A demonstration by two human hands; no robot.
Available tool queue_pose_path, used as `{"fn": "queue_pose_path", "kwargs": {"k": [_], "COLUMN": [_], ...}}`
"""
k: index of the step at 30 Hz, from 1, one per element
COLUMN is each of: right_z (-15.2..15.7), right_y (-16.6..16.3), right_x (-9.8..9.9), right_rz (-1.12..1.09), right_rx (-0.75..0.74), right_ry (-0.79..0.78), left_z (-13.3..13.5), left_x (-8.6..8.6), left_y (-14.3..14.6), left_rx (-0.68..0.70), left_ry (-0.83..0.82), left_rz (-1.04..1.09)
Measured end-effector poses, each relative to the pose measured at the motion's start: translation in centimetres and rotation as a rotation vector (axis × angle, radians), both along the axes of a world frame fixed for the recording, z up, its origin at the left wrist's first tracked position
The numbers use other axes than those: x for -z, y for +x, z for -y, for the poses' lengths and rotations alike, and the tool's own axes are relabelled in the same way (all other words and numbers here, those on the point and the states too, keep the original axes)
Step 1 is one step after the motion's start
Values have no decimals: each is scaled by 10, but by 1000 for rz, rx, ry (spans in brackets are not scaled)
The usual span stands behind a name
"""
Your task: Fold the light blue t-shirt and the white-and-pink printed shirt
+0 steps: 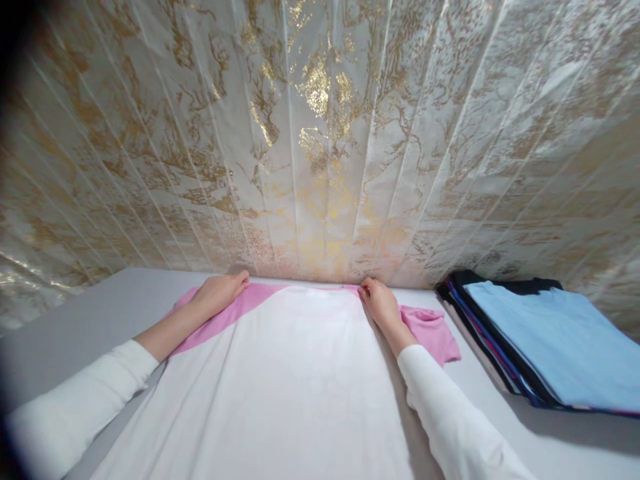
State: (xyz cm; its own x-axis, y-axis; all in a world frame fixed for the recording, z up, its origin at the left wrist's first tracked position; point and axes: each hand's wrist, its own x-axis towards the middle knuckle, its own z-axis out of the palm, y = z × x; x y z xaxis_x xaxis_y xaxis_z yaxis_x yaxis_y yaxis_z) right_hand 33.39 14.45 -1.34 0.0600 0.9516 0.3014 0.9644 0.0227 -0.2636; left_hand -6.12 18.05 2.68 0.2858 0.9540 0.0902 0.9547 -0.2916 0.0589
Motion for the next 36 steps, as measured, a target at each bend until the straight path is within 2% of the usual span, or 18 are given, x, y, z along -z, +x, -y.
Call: {"fn": "queue_pose_path", "kwargs": {"k": [5, 11, 14, 18, 22, 25, 27, 30, 33, 36], "right_z": [1, 3, 1, 0, 5, 10, 15, 23, 33, 42], "right_y": [1, 0, -6, -28, -60, -84, -100, -120, -136, -151], "right_x": [-2, -10, -16, -21, -28, -39, -46, -56, -63, -65], "right_rz": [-7, -9, 6, 37, 36, 7, -5, -4, 15, 39], "right_rx": [-1, -15, -1, 1, -151, -315, -394, -488, -532, -533], "right_ry": [-14, -42, -49, -27, -19, -54, -100, -200, -275, -287], "left_z": [-2, -11, -11, -8, 20, 59, 87, 114, 119, 108], "left_x": [1, -17, -23, -25, -30, -33, -32, -31, -31, -32], "left_y": [-23, -49, -36, 7, 43, 47, 39, 18, -6, -24], "left_rx": [21, 77, 69, 168, 257, 341, 423, 438, 388, 363], "left_ry": [58, 12, 30, -50, -80, -82, -117, -122, -79, -50], "left_rz": [22, 39, 36, 83, 118, 119, 107, 83, 46, 24]}}
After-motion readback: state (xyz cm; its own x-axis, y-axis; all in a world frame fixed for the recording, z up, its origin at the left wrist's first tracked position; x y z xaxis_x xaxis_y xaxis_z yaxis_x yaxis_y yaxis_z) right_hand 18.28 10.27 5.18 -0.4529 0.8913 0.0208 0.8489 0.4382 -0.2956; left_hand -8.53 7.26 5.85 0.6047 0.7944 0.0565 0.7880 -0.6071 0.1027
